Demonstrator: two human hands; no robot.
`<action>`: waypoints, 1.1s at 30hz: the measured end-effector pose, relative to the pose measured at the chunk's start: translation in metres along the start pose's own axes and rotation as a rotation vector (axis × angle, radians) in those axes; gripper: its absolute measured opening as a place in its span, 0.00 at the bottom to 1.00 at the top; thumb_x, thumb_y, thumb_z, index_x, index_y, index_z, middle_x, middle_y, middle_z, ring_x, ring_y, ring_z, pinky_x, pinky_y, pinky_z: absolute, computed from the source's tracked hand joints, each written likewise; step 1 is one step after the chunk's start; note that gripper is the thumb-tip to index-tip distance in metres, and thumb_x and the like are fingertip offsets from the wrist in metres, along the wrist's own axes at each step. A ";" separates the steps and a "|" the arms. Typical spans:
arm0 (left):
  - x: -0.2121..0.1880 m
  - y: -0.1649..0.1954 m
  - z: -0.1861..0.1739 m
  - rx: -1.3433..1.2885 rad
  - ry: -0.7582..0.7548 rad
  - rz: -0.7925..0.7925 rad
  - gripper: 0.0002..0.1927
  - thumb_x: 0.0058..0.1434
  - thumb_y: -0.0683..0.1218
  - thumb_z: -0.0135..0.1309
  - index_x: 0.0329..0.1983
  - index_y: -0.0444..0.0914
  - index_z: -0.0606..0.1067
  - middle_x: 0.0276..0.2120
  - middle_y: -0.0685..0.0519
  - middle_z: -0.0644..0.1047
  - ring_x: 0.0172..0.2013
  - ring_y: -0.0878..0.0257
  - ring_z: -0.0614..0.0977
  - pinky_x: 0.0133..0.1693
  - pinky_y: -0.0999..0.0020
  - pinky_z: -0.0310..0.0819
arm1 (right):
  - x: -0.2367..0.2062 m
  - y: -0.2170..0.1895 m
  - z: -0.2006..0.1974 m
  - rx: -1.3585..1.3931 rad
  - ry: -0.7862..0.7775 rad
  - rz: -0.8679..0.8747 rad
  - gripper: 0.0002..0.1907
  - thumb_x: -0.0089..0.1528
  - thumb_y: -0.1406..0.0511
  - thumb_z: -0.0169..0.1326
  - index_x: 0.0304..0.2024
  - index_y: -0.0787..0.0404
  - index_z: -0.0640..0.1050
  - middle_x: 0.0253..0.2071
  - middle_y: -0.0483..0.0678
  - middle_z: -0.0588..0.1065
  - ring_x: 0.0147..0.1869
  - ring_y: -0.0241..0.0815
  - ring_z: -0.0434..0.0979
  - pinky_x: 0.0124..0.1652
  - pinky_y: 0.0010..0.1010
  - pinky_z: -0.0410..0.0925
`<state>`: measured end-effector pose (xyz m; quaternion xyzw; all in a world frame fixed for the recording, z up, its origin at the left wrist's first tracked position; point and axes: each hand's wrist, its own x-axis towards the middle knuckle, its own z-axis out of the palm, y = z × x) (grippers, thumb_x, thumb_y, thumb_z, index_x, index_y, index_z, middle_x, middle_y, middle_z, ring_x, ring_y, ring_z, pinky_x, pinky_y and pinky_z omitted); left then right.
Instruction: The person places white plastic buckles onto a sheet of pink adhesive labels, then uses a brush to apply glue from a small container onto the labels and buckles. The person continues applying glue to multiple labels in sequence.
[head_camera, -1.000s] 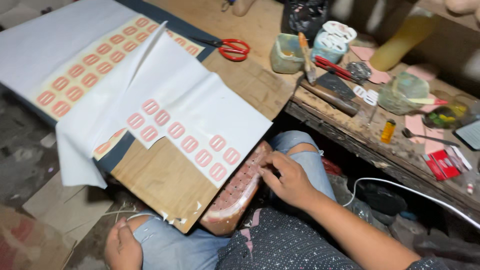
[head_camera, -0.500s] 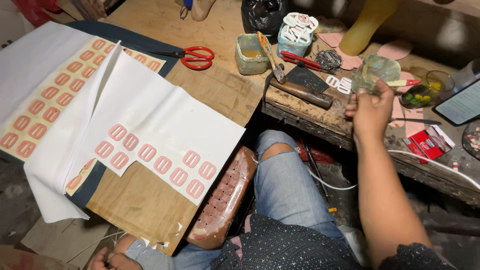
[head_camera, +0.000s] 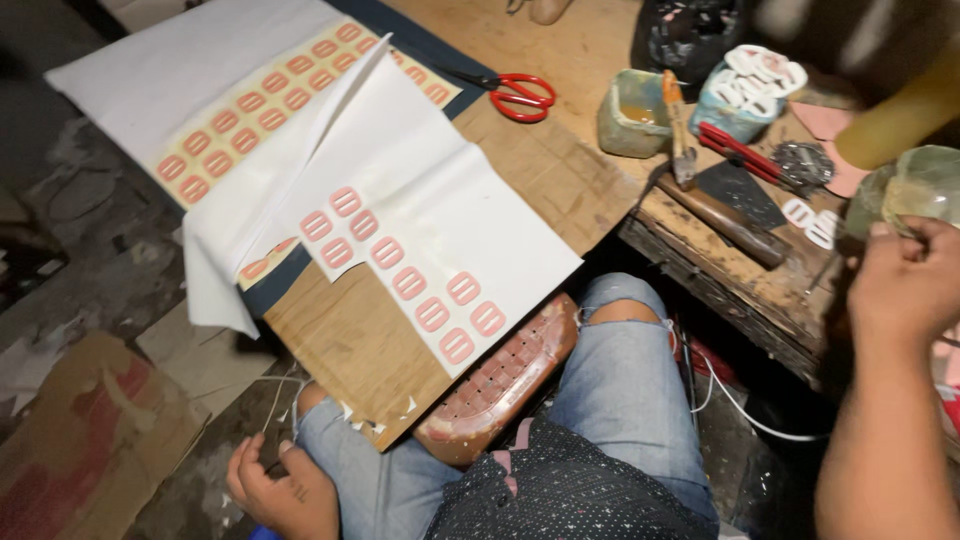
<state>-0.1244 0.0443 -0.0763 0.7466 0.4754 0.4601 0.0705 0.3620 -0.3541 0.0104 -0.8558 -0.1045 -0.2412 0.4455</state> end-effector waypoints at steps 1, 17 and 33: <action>0.000 0.007 -0.006 0.050 0.006 0.030 0.19 0.65 0.40 0.57 0.58 0.30 0.71 0.60 0.38 0.72 0.62 0.42 0.73 0.65 0.50 0.66 | -0.007 -0.011 -0.001 0.024 -0.046 -0.067 0.08 0.76 0.74 0.57 0.55 0.73 0.73 0.37 0.52 0.77 0.39 0.40 0.78 0.39 0.29 0.70; 0.012 0.167 -0.006 -0.528 -0.646 -0.194 0.59 0.47 0.48 0.71 0.74 0.33 0.45 0.64 0.35 0.65 0.63 0.44 0.72 0.62 0.55 0.67 | -0.187 -0.244 0.057 0.597 -1.036 -0.746 0.18 0.59 0.65 0.64 0.50 0.65 0.79 0.31 0.51 0.78 0.33 0.48 0.80 0.32 0.35 0.71; -0.010 0.139 -0.001 -0.590 -0.462 0.207 0.53 0.51 0.44 0.72 0.73 0.40 0.51 0.71 0.37 0.62 0.70 0.41 0.67 0.70 0.52 0.62 | -0.174 -0.223 0.064 0.595 -1.230 -0.427 0.13 0.58 0.67 0.63 0.44 0.65 0.81 0.38 0.48 0.79 0.38 0.39 0.79 0.38 0.27 0.71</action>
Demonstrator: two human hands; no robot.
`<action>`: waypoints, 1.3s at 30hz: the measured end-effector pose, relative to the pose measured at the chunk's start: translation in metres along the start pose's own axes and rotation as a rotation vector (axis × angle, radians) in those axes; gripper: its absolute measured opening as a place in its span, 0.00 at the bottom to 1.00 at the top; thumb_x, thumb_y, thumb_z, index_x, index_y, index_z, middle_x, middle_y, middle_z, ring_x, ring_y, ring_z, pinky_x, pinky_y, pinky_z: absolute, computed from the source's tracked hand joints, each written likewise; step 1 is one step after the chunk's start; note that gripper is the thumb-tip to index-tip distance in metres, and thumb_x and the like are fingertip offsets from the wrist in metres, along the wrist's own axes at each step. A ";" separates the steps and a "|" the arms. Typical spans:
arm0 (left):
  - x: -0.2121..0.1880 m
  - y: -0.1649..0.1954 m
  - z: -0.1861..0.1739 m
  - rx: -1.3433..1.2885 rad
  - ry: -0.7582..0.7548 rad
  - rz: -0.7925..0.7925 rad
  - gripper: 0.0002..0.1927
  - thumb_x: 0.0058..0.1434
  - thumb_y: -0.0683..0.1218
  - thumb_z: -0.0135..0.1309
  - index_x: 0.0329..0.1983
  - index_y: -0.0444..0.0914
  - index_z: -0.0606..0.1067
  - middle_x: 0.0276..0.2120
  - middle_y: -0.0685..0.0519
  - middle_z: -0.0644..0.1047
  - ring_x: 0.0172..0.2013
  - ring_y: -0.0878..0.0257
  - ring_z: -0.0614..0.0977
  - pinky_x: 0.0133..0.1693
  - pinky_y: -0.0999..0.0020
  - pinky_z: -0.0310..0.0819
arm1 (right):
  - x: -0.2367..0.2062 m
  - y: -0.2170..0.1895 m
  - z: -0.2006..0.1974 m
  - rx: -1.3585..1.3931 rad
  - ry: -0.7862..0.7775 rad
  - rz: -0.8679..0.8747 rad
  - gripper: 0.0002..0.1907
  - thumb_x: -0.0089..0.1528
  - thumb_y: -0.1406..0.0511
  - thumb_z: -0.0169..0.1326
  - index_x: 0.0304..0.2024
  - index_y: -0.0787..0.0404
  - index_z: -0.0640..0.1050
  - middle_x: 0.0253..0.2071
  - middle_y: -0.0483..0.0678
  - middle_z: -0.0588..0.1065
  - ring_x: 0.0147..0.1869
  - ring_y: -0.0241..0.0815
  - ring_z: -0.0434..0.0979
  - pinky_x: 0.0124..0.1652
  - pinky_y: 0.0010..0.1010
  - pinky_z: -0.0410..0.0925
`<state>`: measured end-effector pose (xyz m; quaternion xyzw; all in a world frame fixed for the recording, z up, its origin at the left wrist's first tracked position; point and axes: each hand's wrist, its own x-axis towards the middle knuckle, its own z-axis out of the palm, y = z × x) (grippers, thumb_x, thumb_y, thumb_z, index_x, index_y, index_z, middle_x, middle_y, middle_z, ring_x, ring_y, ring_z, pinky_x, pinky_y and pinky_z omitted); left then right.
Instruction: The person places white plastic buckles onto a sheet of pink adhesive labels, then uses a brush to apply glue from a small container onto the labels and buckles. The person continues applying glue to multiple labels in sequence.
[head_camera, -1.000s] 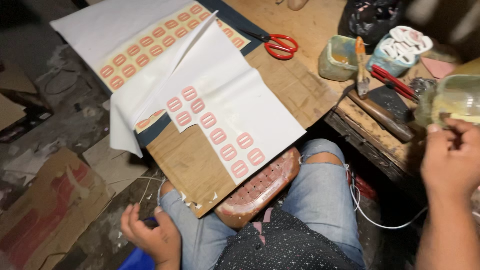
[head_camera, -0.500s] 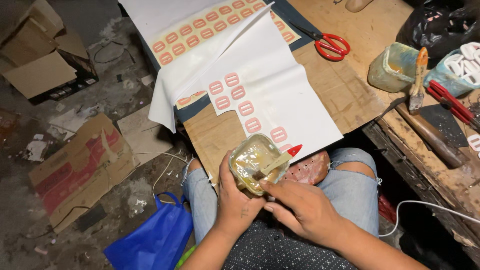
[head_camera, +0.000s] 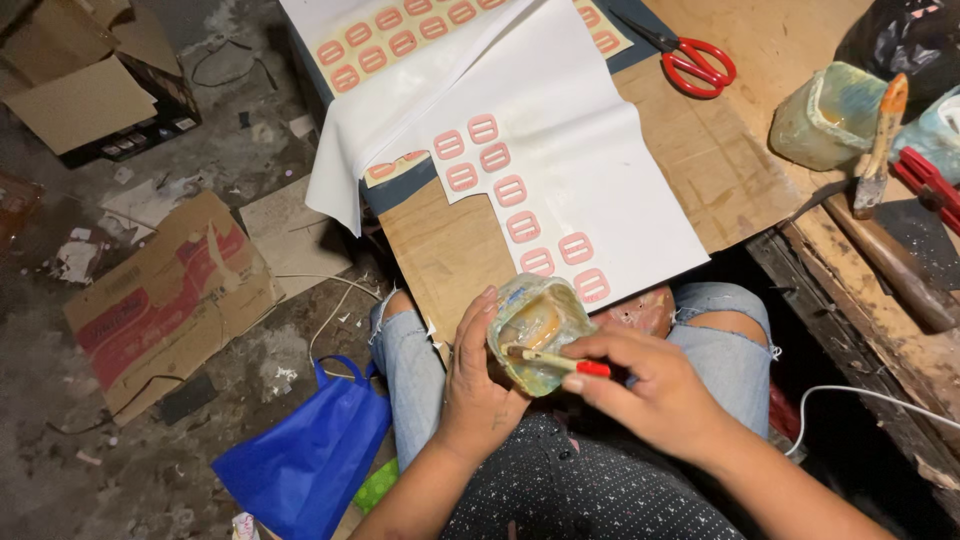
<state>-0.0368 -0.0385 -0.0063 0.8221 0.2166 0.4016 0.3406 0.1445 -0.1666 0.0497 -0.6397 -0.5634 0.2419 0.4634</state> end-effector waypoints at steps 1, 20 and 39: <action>0.000 0.000 0.001 -0.006 -0.006 -0.001 0.52 0.52 0.44 0.73 0.73 0.40 0.52 0.71 0.37 0.62 0.71 0.41 0.67 0.71 0.52 0.62 | 0.003 -0.006 0.000 -0.094 -0.073 -0.092 0.14 0.58 0.66 0.64 0.44 0.65 0.81 0.36 0.49 0.78 0.39 0.41 0.80 0.39 0.28 0.72; -0.003 -0.007 0.002 -0.014 -0.045 0.053 0.51 0.50 0.40 0.72 0.72 0.41 0.54 0.70 0.36 0.64 0.70 0.40 0.69 0.71 0.53 0.66 | 0.011 -0.006 0.006 -0.157 0.021 -0.071 0.10 0.61 0.65 0.60 0.42 0.64 0.80 0.33 0.51 0.78 0.34 0.45 0.81 0.34 0.31 0.72; -0.001 -0.004 -0.004 -0.292 -0.199 -0.306 0.53 0.53 0.42 0.70 0.76 0.41 0.50 0.69 0.38 0.67 0.68 0.49 0.72 0.66 0.57 0.69 | 0.021 -0.014 0.000 -0.290 -0.272 -0.122 0.13 0.57 0.64 0.61 0.45 0.55 0.80 0.36 0.46 0.80 0.37 0.50 0.81 0.33 0.36 0.72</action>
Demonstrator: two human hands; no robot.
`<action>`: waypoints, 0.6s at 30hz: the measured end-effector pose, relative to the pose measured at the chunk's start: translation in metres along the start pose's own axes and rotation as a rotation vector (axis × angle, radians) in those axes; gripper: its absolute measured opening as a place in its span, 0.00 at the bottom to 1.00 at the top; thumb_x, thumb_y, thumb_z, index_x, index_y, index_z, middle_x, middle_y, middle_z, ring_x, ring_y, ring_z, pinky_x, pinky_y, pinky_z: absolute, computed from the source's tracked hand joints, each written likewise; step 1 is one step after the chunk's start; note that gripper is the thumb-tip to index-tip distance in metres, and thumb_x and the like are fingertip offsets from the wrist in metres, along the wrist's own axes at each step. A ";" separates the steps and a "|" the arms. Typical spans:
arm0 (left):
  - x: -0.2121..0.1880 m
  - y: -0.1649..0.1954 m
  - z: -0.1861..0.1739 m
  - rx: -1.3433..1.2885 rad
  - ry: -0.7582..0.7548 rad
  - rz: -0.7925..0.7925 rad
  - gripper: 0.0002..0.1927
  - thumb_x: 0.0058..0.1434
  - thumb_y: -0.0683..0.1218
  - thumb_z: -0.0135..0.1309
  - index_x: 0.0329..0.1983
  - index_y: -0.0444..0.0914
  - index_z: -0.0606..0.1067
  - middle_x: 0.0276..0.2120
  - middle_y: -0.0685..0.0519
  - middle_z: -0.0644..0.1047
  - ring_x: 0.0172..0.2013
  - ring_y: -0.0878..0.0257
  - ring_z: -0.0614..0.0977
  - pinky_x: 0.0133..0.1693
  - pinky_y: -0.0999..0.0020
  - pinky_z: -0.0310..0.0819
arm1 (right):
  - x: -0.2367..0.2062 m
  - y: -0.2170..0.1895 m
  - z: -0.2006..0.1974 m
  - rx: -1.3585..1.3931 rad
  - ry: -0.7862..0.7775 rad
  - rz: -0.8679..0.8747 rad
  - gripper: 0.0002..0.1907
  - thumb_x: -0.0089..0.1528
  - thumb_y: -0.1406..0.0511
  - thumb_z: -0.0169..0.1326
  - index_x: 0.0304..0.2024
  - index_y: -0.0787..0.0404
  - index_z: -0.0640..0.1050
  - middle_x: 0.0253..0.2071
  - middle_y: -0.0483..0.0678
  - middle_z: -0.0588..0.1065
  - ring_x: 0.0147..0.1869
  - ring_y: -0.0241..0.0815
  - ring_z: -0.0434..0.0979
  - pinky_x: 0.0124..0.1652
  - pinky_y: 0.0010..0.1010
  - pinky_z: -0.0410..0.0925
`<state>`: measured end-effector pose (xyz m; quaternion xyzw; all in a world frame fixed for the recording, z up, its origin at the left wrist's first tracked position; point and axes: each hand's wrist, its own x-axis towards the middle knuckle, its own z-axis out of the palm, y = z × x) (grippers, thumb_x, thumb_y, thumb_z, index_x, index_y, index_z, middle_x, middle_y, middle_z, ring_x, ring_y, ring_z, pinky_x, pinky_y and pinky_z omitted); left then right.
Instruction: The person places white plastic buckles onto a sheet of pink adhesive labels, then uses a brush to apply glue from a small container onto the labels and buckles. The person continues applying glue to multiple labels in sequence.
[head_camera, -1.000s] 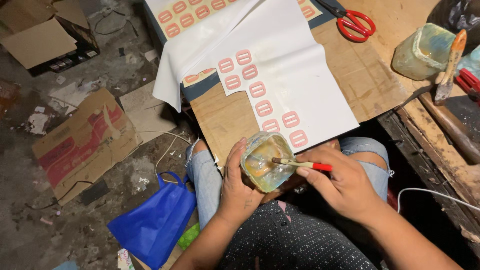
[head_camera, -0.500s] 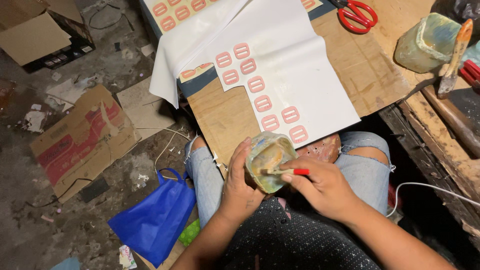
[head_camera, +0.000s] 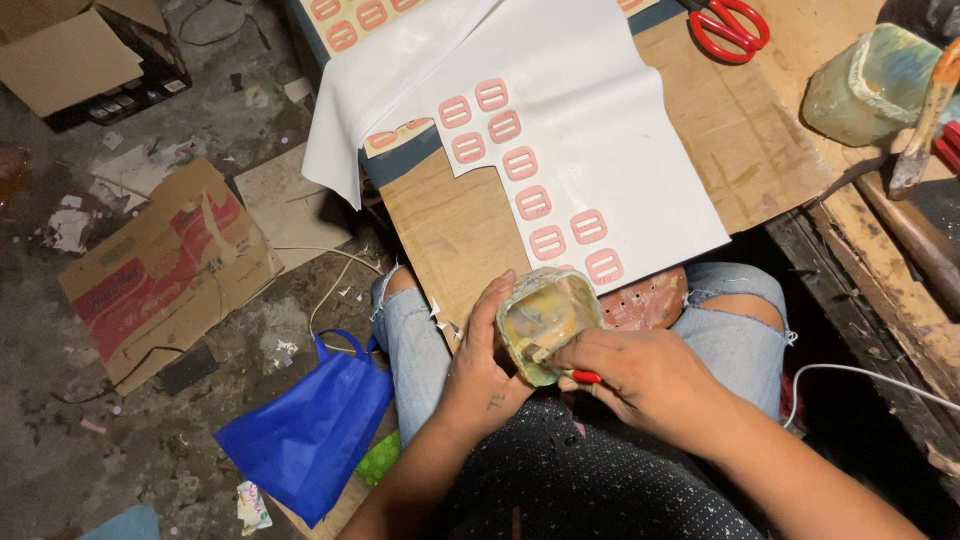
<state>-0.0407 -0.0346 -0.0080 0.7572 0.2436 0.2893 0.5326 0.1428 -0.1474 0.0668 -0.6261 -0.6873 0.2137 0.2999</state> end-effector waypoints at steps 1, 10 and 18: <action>0.000 0.001 0.000 -0.078 -0.025 -0.088 0.54 0.53 0.43 0.70 0.77 0.42 0.49 0.66 0.40 0.71 0.66 0.51 0.76 0.66 0.58 0.71 | -0.002 0.003 0.001 0.009 -0.017 0.013 0.11 0.59 0.62 0.62 0.43 0.55 0.80 0.35 0.46 0.80 0.37 0.49 0.82 0.33 0.36 0.72; 0.012 -0.006 -0.007 0.015 0.159 0.058 0.57 0.47 0.40 0.72 0.74 0.37 0.50 0.69 0.36 0.61 0.67 0.46 0.69 0.65 0.55 0.68 | -0.012 0.038 -0.018 1.128 0.523 0.338 0.16 0.70 0.61 0.46 0.50 0.67 0.74 0.46 0.59 0.80 0.41 0.51 0.83 0.33 0.35 0.73; 0.037 -0.019 -0.017 0.195 0.462 -0.049 0.55 0.47 0.43 0.73 0.73 0.35 0.51 0.61 0.37 0.70 0.61 0.47 0.76 0.60 0.55 0.72 | -0.016 0.054 -0.006 0.993 0.658 0.451 0.10 0.66 0.72 0.54 0.48 0.66 0.70 0.47 0.58 0.78 0.45 0.48 0.83 0.37 0.39 0.79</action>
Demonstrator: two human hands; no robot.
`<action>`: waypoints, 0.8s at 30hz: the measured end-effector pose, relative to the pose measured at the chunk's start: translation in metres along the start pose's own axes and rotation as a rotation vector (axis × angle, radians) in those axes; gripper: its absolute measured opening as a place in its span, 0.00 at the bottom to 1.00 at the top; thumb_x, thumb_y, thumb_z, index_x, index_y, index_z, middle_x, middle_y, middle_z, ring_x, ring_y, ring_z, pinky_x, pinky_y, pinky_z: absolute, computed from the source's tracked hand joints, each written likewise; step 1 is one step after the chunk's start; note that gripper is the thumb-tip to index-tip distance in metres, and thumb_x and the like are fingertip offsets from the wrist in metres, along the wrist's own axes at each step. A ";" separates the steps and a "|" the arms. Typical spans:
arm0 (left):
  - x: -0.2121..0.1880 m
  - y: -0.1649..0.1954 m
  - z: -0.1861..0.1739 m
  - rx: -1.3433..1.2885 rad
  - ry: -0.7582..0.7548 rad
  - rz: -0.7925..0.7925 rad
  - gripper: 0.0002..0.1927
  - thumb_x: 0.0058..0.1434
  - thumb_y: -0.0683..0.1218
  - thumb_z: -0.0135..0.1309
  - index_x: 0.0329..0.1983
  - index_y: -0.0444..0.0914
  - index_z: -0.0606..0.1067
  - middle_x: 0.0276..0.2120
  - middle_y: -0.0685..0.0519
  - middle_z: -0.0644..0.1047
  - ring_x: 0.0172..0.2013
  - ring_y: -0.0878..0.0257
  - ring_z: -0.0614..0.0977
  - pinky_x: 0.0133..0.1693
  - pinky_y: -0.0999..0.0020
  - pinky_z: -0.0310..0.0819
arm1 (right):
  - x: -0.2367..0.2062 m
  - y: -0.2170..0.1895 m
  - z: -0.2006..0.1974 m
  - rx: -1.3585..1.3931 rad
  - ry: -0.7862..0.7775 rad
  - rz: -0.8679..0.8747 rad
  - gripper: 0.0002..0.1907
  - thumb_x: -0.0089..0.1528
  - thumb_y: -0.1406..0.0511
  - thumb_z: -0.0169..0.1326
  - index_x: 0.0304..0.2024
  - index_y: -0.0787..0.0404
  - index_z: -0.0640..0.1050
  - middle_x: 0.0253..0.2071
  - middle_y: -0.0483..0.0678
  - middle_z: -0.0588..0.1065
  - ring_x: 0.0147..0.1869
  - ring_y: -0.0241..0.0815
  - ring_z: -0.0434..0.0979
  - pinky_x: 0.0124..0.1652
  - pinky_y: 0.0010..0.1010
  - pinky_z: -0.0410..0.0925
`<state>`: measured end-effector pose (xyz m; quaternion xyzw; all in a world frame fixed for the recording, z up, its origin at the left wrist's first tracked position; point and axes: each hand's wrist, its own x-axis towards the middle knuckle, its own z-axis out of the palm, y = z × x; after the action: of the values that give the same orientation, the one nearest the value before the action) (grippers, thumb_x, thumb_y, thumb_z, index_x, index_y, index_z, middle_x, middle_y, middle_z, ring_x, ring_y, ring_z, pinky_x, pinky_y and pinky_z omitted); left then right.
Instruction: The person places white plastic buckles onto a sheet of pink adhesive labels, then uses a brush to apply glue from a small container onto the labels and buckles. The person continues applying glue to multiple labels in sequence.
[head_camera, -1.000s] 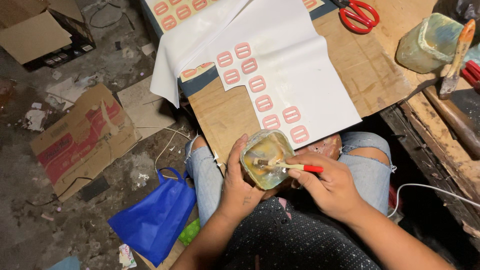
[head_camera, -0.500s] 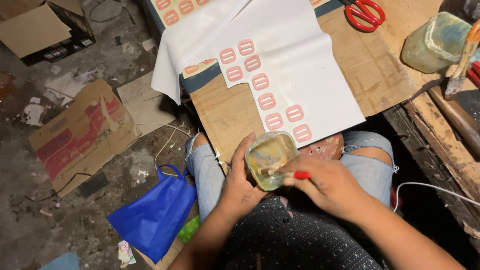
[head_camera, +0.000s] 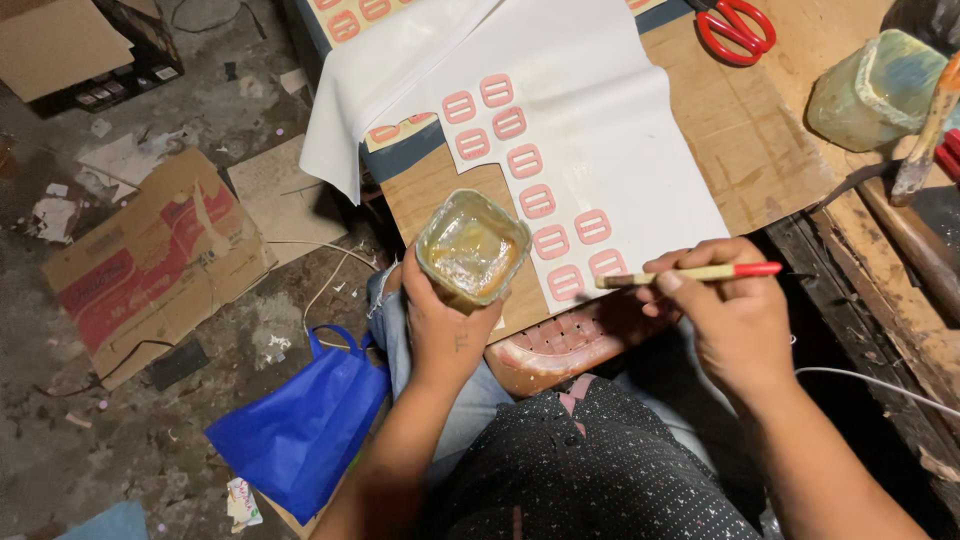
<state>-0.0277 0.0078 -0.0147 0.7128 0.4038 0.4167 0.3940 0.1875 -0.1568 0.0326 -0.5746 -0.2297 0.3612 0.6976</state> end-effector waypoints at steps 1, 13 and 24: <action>0.005 -0.001 0.001 0.012 -0.014 -0.012 0.55 0.47 0.44 0.73 0.73 0.35 0.51 0.61 0.37 0.70 0.60 0.46 0.76 0.59 0.55 0.72 | 0.001 0.005 0.000 -0.108 0.007 0.009 0.11 0.63 0.73 0.54 0.47 0.65 0.69 0.45 0.57 0.78 0.44 0.45 0.83 0.35 0.40 0.81; 0.019 -0.006 0.004 0.123 -0.055 0.018 0.56 0.48 0.47 0.73 0.72 0.33 0.49 0.60 0.34 0.70 0.59 0.42 0.76 0.58 0.54 0.71 | 0.016 0.046 0.012 -0.286 -0.184 0.038 0.12 0.63 0.73 0.54 0.50 0.70 0.75 0.49 0.52 0.80 0.34 0.34 0.79 0.36 0.25 0.74; 0.022 -0.007 0.003 0.083 -0.086 0.004 0.55 0.48 0.45 0.72 0.72 0.32 0.49 0.60 0.34 0.69 0.59 0.42 0.75 0.58 0.54 0.70 | 0.027 0.031 0.026 -0.432 -0.212 -0.110 0.09 0.64 0.73 0.53 0.47 0.69 0.75 0.43 0.51 0.81 0.39 0.35 0.81 0.38 0.25 0.74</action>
<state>-0.0198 0.0296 -0.0157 0.7466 0.4019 0.3696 0.3802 0.1778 -0.1174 0.0062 -0.6561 -0.4043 0.3234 0.5491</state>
